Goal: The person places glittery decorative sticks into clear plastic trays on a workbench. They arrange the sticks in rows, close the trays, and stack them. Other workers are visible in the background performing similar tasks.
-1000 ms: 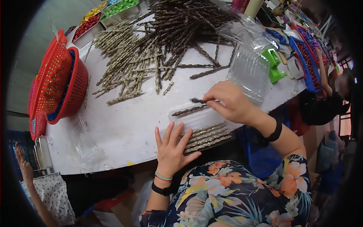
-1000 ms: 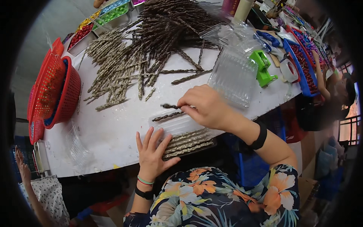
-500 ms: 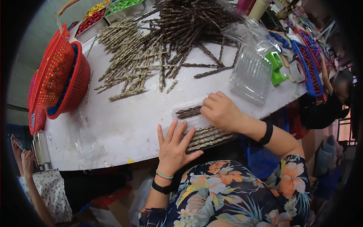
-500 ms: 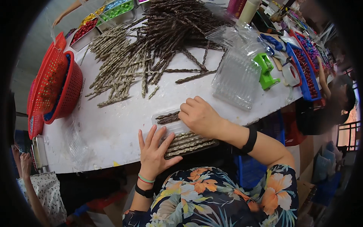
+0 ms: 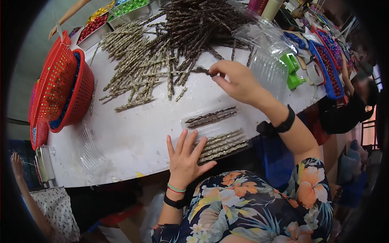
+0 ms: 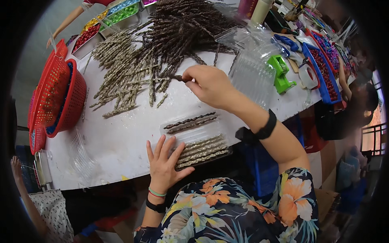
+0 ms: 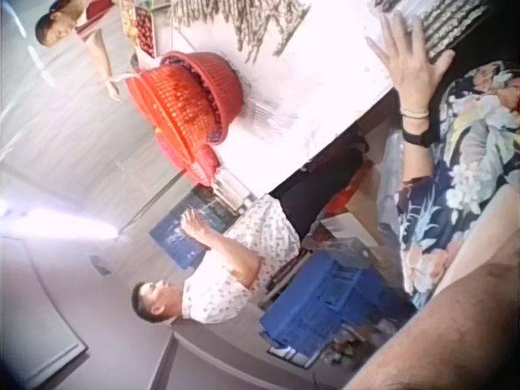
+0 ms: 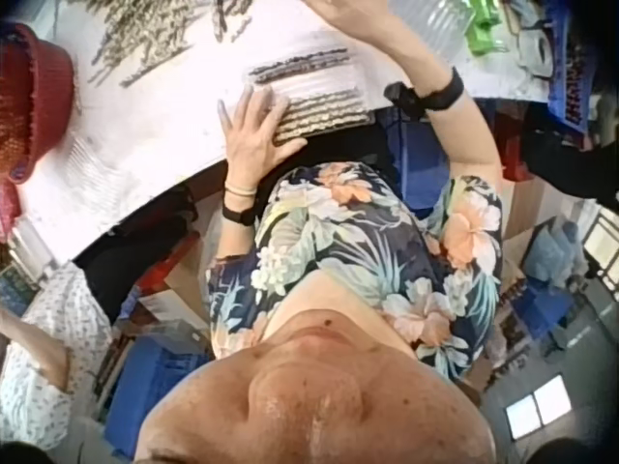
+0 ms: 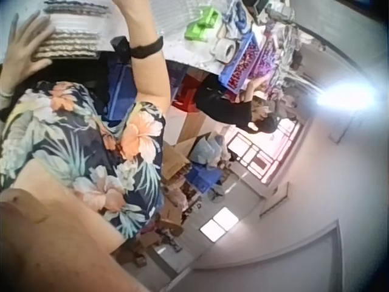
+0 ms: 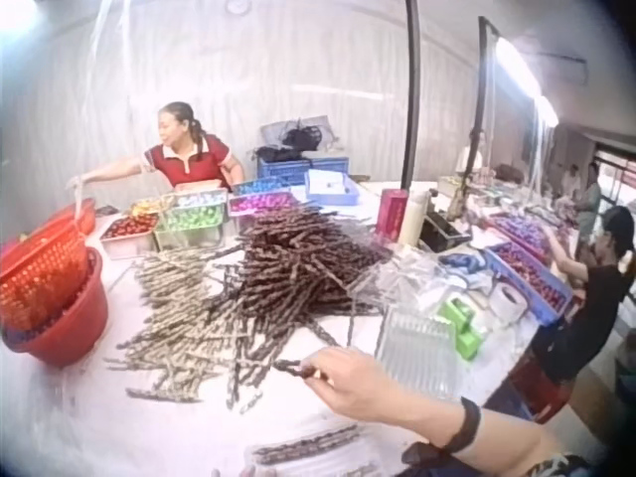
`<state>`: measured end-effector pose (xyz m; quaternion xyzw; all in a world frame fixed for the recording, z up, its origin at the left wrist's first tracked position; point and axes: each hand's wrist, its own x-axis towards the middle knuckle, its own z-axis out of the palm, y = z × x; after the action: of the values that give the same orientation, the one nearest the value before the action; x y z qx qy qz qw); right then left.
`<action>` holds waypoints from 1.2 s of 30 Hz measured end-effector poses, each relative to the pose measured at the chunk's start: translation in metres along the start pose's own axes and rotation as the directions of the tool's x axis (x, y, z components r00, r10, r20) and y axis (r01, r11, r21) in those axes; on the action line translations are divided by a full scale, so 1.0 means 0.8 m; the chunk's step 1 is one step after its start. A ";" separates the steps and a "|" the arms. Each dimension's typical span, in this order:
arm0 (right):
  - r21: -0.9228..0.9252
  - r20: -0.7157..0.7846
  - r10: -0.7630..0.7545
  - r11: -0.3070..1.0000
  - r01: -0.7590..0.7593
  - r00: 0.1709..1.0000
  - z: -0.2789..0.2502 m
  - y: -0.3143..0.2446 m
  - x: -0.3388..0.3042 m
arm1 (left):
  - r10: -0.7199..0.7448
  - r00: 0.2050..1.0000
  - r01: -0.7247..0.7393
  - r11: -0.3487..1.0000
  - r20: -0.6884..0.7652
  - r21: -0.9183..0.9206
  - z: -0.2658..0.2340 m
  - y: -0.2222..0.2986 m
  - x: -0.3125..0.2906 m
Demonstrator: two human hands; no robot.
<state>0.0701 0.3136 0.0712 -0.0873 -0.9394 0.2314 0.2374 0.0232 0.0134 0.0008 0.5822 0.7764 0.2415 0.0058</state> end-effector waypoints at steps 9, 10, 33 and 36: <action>0.181 0.331 0.026 0.979 -0.090 0.943 -0.033 -0.035 -0.054 | -0.003 1.000 0.003 1.000 -0.010 -0.011 0.000 0.001 0.001; 0.188 0.350 0.033 0.976 -0.105 0.936 -0.031 -0.037 -0.056 | -0.007 1.000 0.007 1.000 -0.011 -0.012 0.000 0.001 0.001; -0.526 0.226 0.073 0.848 0.059 0.971 0.047 0.079 0.018 | 0.026 0.999 -0.027 0.999 -0.027 -0.041 0.002 -0.004 -0.003; -0.523 0.276 0.115 0.851 0.049 0.954 0.053 0.081 0.017 | 0.042 0.998 -0.044 0.998 -0.046 -0.037 0.006 -0.006 -0.003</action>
<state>0.0416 0.3574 0.0130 -0.1291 -0.9898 -0.0191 0.0567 0.0209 0.0123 -0.0062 0.5929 0.7589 0.2693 -0.0056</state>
